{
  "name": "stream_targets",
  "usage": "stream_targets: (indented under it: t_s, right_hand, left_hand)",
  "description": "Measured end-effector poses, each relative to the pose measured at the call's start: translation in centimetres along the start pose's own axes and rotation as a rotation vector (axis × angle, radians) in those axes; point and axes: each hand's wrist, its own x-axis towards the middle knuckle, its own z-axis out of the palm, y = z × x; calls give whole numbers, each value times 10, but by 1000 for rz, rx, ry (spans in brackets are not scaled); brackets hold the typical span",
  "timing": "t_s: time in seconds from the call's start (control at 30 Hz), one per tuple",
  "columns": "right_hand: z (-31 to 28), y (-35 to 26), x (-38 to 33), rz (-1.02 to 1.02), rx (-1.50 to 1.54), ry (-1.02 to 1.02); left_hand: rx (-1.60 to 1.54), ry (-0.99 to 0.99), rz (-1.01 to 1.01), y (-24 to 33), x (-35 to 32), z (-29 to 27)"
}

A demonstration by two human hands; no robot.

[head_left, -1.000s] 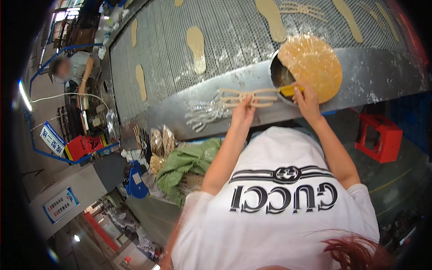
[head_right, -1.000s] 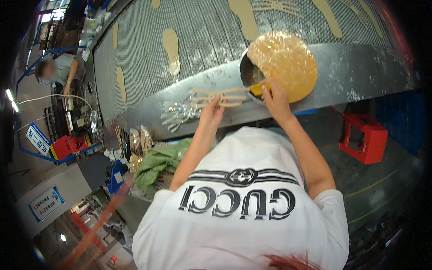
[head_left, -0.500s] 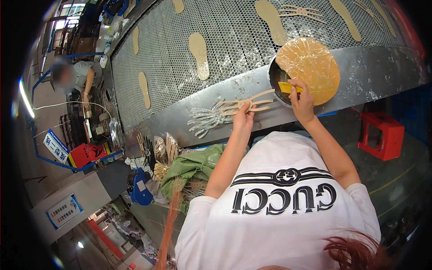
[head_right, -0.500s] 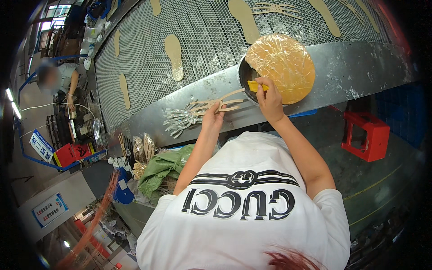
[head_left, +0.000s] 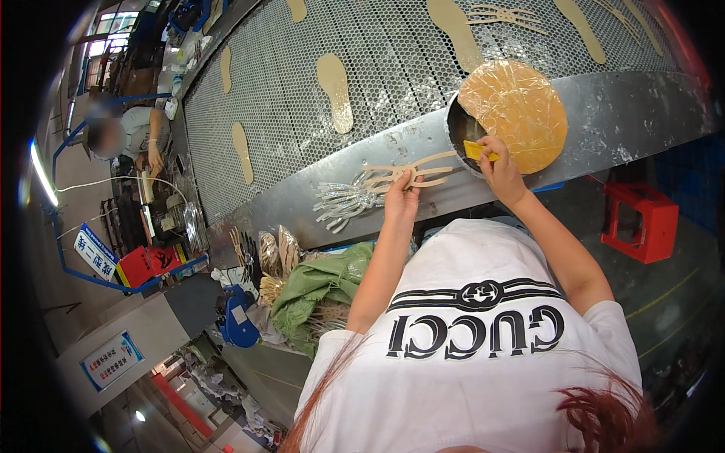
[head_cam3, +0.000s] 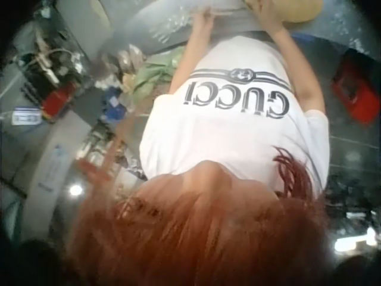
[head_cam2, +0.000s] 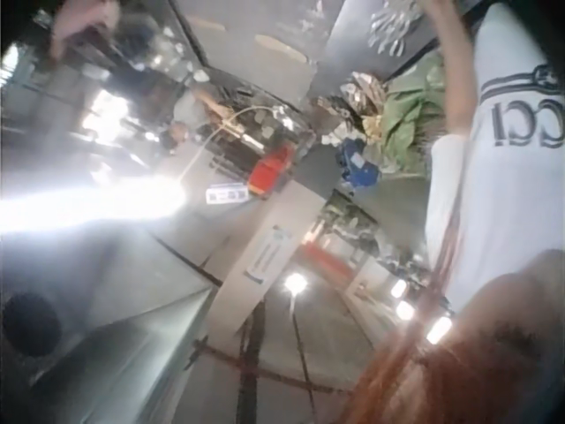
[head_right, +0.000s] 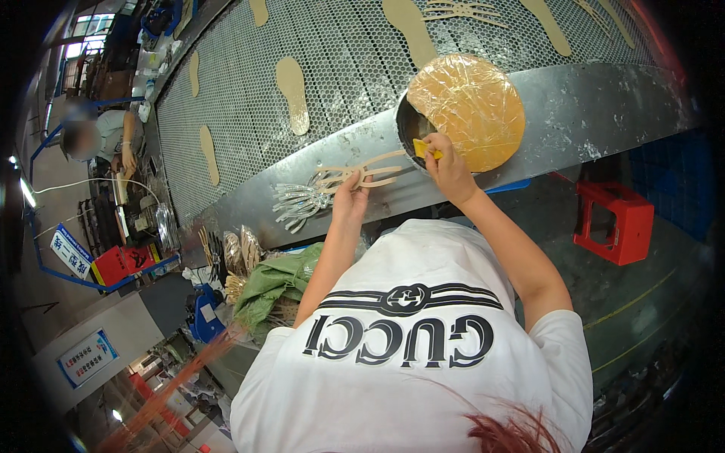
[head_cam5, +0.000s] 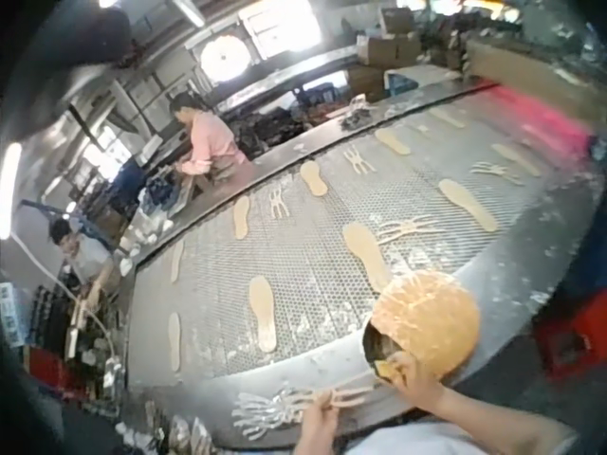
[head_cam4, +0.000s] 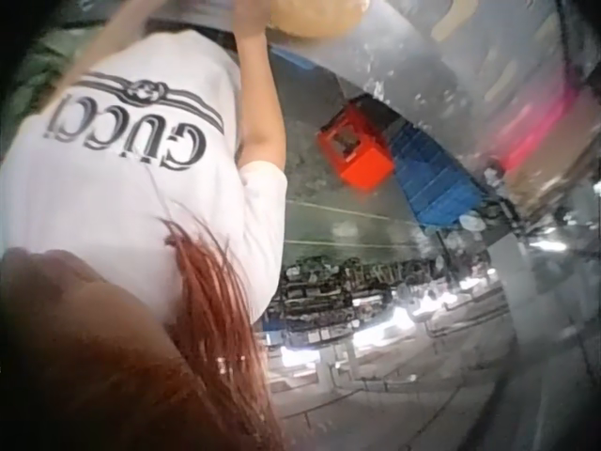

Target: The person applies adhesive to shoe straps using a scraper and places the straps onto a conveyor belt next to shoe insoles.

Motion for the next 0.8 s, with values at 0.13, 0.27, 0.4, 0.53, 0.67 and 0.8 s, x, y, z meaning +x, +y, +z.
stream_targets:
  t_s: [0.13, 0.27, 0.4, 0.53, 0.67, 0.8]
  right_hand:
    - [-7, 5, -4, 99, -85, -206]
    - [-10, 7, -2, 200, -77, -247]
    - [-4, -8, 0, 213, 205, -26]
    - [2, -15, 4, 210, 196, -114]
    - [5, -1, 1, 60, 135, -78]
    - [0, -1, 2, -18, 58, -110]
  left_hand:
    - [-173, 60, -32, -1, -1, 3]
    - [-237, 27, -42, -8, -8, 20]
    - [-199, -6, -23, -15, -3, 22]
    - [-197, 11, -47, -25, 7, 22]
    - [-180, 12, -44, -26, 11, 16]
    - [-147, -27, -41, -16, 10, 12]
